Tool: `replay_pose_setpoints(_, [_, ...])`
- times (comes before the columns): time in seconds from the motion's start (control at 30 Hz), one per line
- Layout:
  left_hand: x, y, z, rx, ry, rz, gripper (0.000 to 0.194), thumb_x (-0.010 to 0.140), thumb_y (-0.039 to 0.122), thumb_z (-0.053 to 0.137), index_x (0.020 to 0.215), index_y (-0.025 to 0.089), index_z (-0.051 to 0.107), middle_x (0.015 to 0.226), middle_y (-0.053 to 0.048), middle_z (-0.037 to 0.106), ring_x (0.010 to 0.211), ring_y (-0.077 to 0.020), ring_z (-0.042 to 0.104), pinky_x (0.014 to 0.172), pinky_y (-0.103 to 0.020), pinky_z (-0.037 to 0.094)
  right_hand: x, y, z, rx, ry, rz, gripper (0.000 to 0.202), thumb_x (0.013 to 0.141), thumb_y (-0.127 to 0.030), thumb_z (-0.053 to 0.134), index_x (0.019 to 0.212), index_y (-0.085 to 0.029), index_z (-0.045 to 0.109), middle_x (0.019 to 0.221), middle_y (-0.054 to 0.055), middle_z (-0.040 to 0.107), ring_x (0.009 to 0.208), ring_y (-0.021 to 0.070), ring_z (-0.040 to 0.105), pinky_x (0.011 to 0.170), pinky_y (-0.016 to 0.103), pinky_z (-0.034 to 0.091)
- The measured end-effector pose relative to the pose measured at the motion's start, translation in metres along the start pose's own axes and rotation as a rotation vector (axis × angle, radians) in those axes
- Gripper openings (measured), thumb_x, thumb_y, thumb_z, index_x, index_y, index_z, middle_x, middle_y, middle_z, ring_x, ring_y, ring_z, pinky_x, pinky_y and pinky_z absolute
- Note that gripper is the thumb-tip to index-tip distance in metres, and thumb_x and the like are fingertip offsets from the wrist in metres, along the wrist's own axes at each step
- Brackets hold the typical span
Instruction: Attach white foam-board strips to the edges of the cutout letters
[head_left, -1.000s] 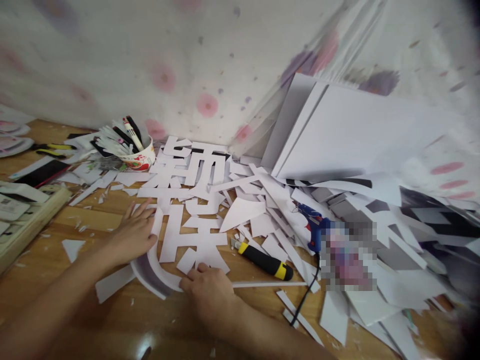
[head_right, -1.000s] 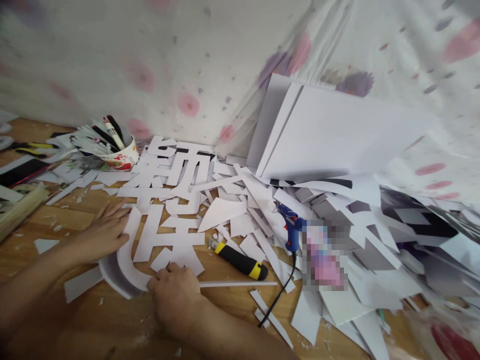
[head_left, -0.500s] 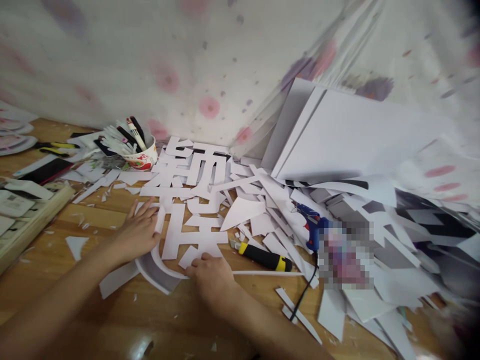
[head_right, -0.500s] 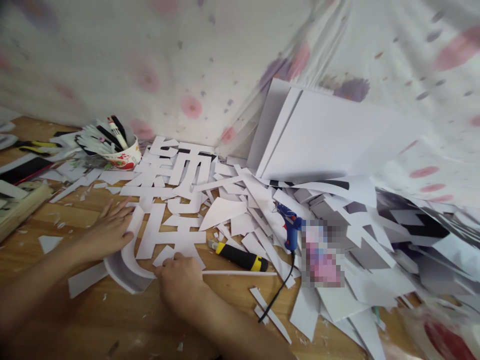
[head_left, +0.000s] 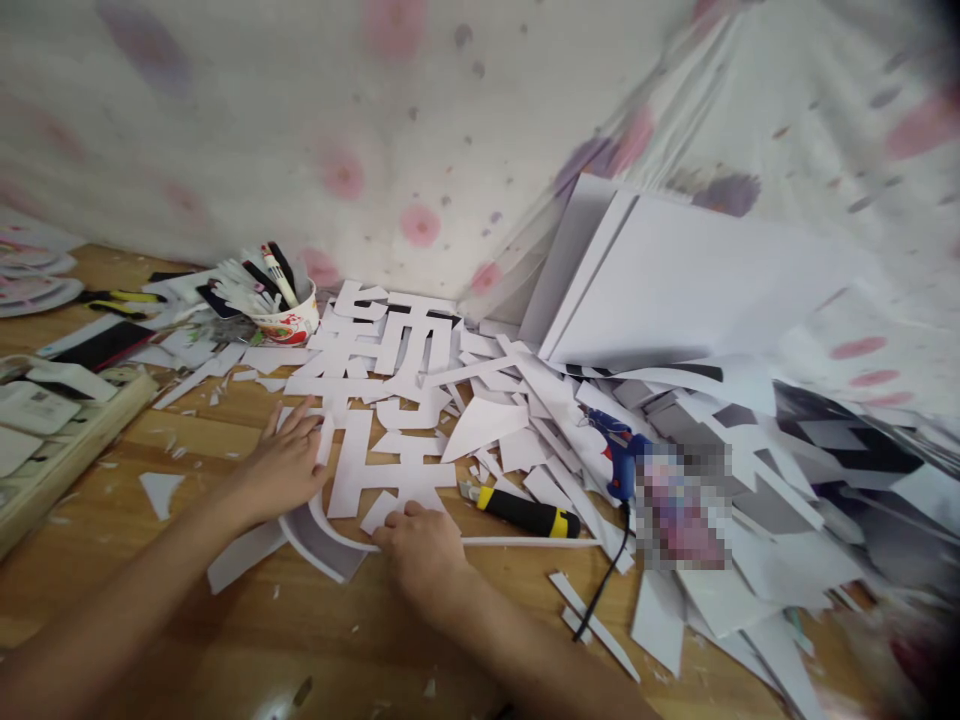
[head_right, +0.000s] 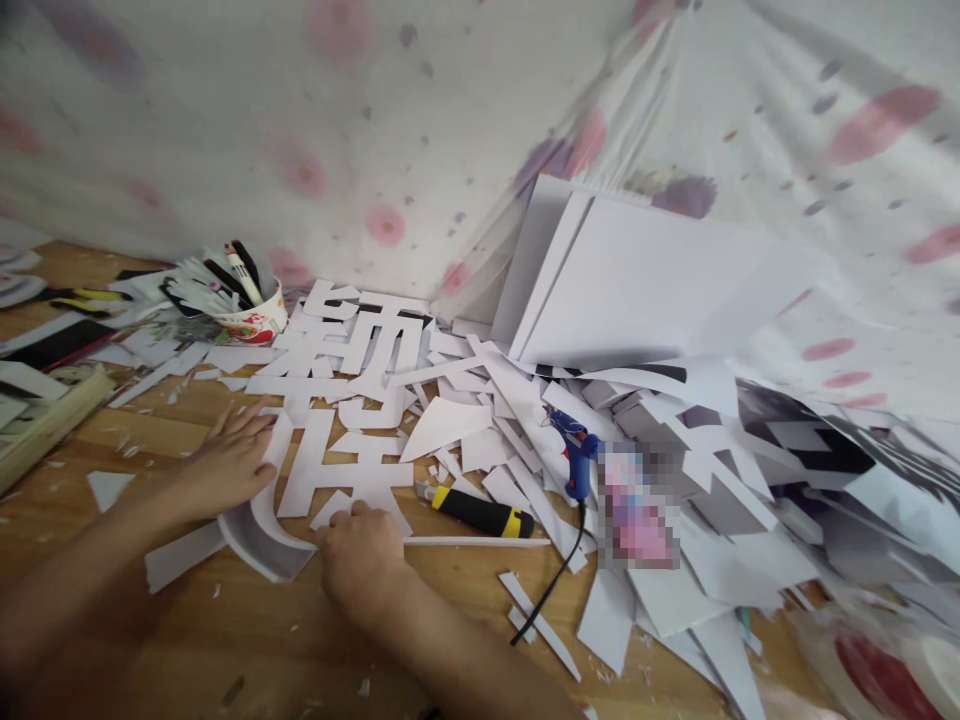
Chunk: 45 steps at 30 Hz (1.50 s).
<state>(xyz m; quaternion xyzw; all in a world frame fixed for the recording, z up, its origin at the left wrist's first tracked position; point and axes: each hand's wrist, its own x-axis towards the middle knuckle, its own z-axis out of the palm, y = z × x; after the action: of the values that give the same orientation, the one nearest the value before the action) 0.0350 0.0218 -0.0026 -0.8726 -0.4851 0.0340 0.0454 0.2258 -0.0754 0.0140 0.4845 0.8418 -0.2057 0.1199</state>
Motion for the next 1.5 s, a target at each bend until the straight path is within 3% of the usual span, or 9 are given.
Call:
replay_pose_setpoints(0.23, [-0.001, 0.000, 0.000, -0.026, 0.019, -0.002, 0.034, 0.074, 0.024, 0.039, 0.095, 0.012, 0.063, 0.123, -0.018, 0.055, 0.134, -0.0297, 0.023, 0.110, -0.051, 0.013, 0.000, 0.001, 0.008, -0.026, 0.064, -0.038, 0.023, 0.077, -0.012, 0.051, 0.096, -0.019, 0.062, 0.092, 0.006, 0.064, 0.089, 0.0208, 0.057, 0.064, 0.030, 0.047])
replay_pose_setpoints(0.4, [-0.001, 0.000, -0.001, -0.010, -0.015, -0.010, 0.038, 0.073, 0.022, 0.038, 0.098, 0.007, 0.062, 0.125, -0.019, 0.053, 0.133, -0.0319, 0.022, 0.108, -0.054, 0.015, -0.002, 0.002, 0.011, -0.054, 0.127, -0.043, 0.023, 0.078, -0.013, 0.050, 0.099, -0.018, 0.059, 0.092, 0.007, 0.063, 0.087, 0.0210, 0.057, 0.065, 0.031, 0.048])
replay_pose_setpoints(0.6, [0.000, 0.001, -0.006, -0.017, -0.066, -0.011, 0.039, 0.074, 0.024, 0.037, 0.099, 0.007, 0.062, 0.127, -0.019, 0.052, 0.133, -0.0322, 0.023, 0.108, -0.054, 0.015, -0.003, 0.001, 0.014, -0.044, 0.150, -0.023, 0.021, 0.078, -0.015, 0.051, 0.097, -0.019, 0.058, 0.091, 0.006, 0.063, 0.087, 0.0221, 0.057, 0.064, 0.032, 0.048])
replay_pose_setpoints(1.03, [0.001, -0.001, -0.001, -0.011, -0.052, -0.030, 0.039, 0.071, 0.026, 0.038, 0.098, 0.010, 0.062, 0.125, -0.017, 0.053, 0.133, -0.0302, 0.023, 0.110, -0.050, 0.010, -0.002, 0.001, 0.019, -0.030, 0.222, -0.029, 0.018, 0.079, -0.014, 0.050, 0.096, -0.017, 0.056, 0.087, 0.009, 0.062, 0.085, 0.0217, 0.058, 0.063, 0.031, 0.047])
replay_pose_setpoints(1.3, [-0.001, 0.002, -0.001, 0.011, -0.010, -0.039, 0.034, 0.072, 0.025, 0.037, 0.089, 0.010, 0.062, 0.124, -0.019, 0.053, 0.133, -0.0317, 0.023, 0.109, -0.052, 0.012, -0.004, 0.001, 0.015, -0.006, 0.183, -0.025, 0.020, 0.079, -0.014, 0.050, 0.098, -0.016, 0.056, 0.090, 0.009, 0.063, 0.088, 0.0219, 0.058, 0.066, 0.032, 0.049])
replay_pose_setpoints(1.5, [-0.004, 0.001, 0.003, 0.002, 0.034, -0.046, 0.035, 0.072, 0.026, 0.039, 0.095, 0.011, 0.061, 0.124, -0.018, 0.053, 0.133, -0.0314, 0.024, 0.109, -0.052, 0.013, -0.004, 0.000, 0.012, -0.003, 0.159, -0.019, 0.021, 0.079, -0.014, 0.050, 0.099, -0.017, 0.056, 0.092, 0.009, 0.063, 0.089, 0.0221, 0.058, 0.065, 0.033, 0.049])
